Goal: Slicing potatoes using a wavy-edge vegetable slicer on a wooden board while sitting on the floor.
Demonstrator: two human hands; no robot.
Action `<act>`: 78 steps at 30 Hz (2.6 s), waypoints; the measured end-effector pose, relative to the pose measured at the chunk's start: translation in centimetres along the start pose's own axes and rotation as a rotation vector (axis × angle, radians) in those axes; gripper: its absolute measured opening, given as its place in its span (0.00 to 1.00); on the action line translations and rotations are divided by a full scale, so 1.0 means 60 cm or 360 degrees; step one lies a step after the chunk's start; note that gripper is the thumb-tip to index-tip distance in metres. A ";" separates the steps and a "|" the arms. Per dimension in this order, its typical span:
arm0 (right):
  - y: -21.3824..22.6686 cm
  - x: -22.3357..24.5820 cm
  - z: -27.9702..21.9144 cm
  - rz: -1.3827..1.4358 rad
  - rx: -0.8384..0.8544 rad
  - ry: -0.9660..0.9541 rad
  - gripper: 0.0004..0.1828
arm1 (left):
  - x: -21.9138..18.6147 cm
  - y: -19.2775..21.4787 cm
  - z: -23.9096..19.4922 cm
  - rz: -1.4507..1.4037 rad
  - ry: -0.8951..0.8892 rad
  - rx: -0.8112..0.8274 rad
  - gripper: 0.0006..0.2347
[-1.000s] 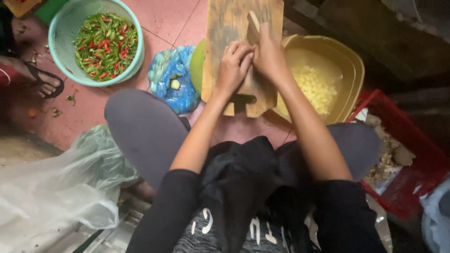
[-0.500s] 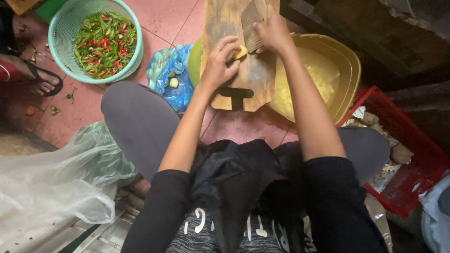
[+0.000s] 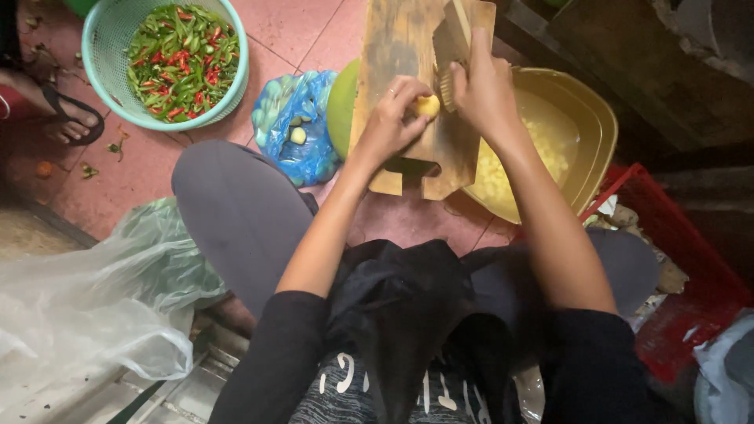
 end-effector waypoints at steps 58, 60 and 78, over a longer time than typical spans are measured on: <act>0.003 0.004 -0.002 0.0117 0.0295 0.0377 0.17 | 0.052 -0.009 -0.012 -0.0014 0.0446 0.0023 0.13; 0.046 0.025 -0.012 0.0250 0.0127 0.0358 0.20 | 0.032 0.003 0.001 0.0004 0.0064 0.0092 0.19; -0.020 0.057 -0.046 0.0340 0.0064 -0.0028 0.17 | 0.005 0.014 -0.036 0.0223 0.0429 -0.0118 0.12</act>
Point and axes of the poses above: each hand's wrist, its own z-axis towards the middle knuckle, its own y-axis out of the back of the hand, x = y × z, the point moved 4 cm from there along z, towards the middle knuckle, and after that the axes turned 10 degrees about z, right-handed, at the moved point
